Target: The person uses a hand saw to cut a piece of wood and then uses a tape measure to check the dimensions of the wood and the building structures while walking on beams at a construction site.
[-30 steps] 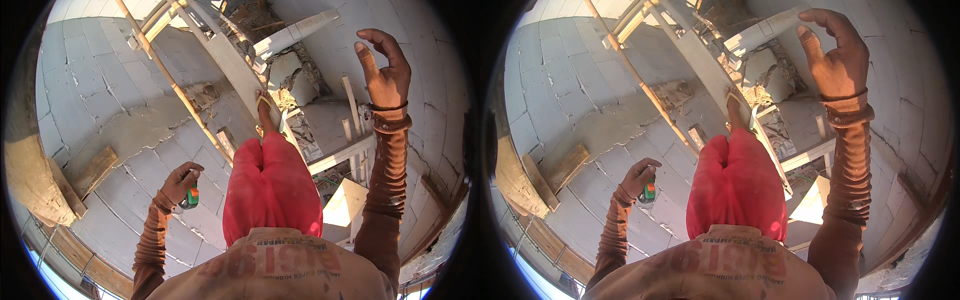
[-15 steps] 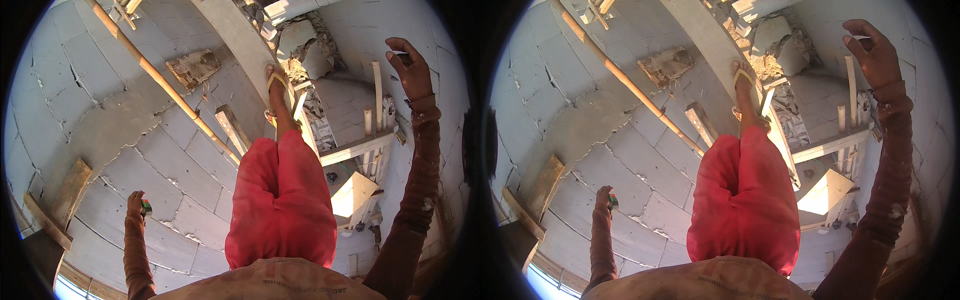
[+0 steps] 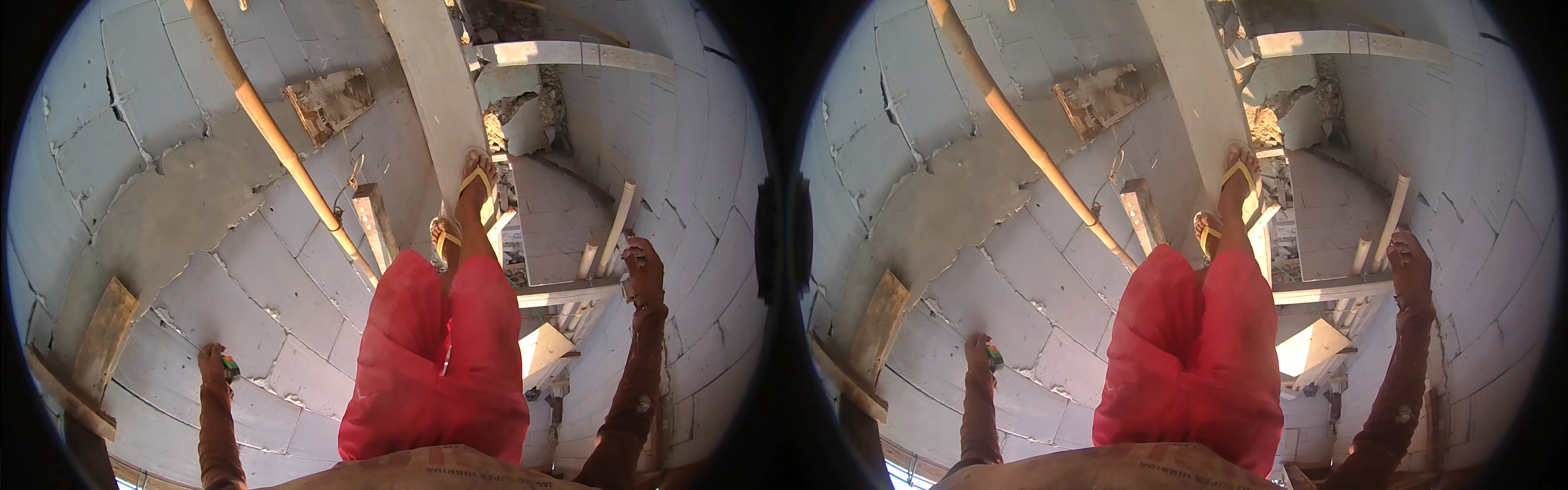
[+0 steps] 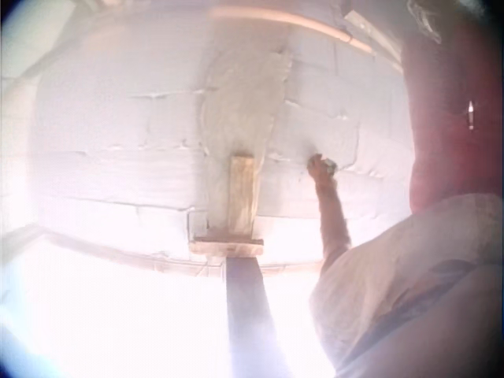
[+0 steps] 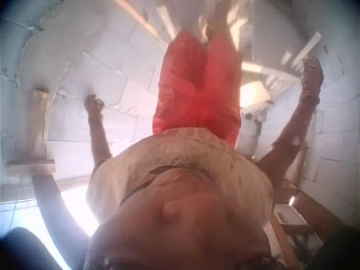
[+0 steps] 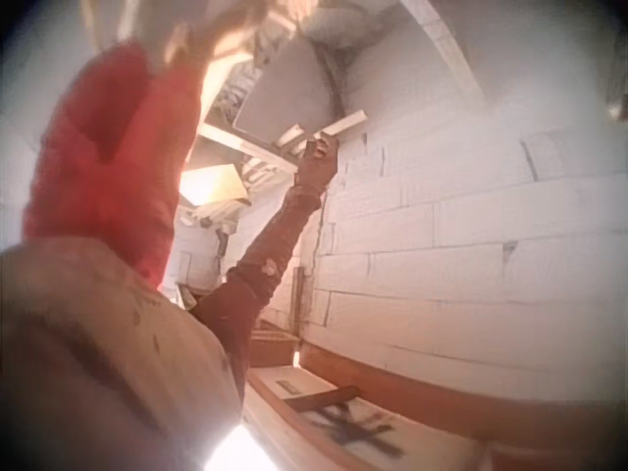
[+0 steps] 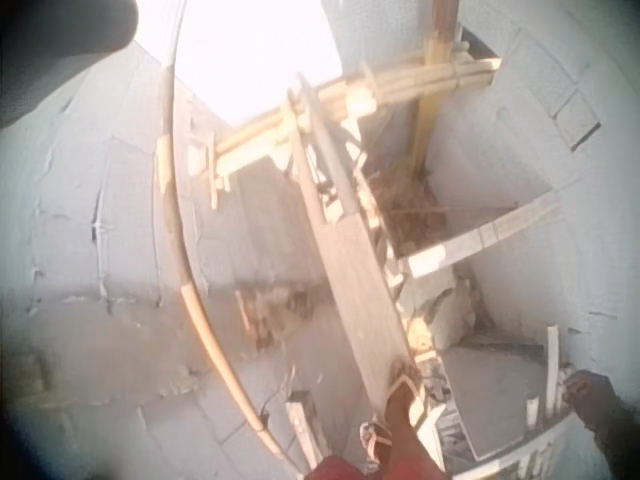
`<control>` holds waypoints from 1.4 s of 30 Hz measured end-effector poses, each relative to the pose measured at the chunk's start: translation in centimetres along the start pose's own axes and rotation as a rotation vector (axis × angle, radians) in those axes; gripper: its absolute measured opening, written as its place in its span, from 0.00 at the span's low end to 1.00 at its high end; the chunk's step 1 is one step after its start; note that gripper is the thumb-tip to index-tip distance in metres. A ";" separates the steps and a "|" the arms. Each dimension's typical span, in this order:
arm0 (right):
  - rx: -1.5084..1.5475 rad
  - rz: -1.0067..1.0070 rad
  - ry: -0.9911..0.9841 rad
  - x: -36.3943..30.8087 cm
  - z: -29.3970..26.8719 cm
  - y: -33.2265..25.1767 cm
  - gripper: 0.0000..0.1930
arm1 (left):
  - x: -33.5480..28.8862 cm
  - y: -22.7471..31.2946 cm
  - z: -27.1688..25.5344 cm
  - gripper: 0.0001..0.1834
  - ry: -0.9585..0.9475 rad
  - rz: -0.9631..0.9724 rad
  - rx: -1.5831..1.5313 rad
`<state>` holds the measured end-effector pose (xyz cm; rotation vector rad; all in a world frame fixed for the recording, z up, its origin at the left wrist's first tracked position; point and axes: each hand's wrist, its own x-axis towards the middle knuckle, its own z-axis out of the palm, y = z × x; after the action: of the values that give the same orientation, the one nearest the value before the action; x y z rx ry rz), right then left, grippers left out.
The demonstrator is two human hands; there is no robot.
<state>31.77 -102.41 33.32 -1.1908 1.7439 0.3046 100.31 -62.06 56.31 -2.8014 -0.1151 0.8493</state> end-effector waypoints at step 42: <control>-0.123 -0.143 0.034 7.3 -10.5 -58.4 0.16 | 7.4 50.5 -7.8 0.17 -0.885 0.360 -0.878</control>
<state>73.30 -142.15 49.74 -1.4088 1.6788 0.3105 111.45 -111.63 47.37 -2.8871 -0.1401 2.6139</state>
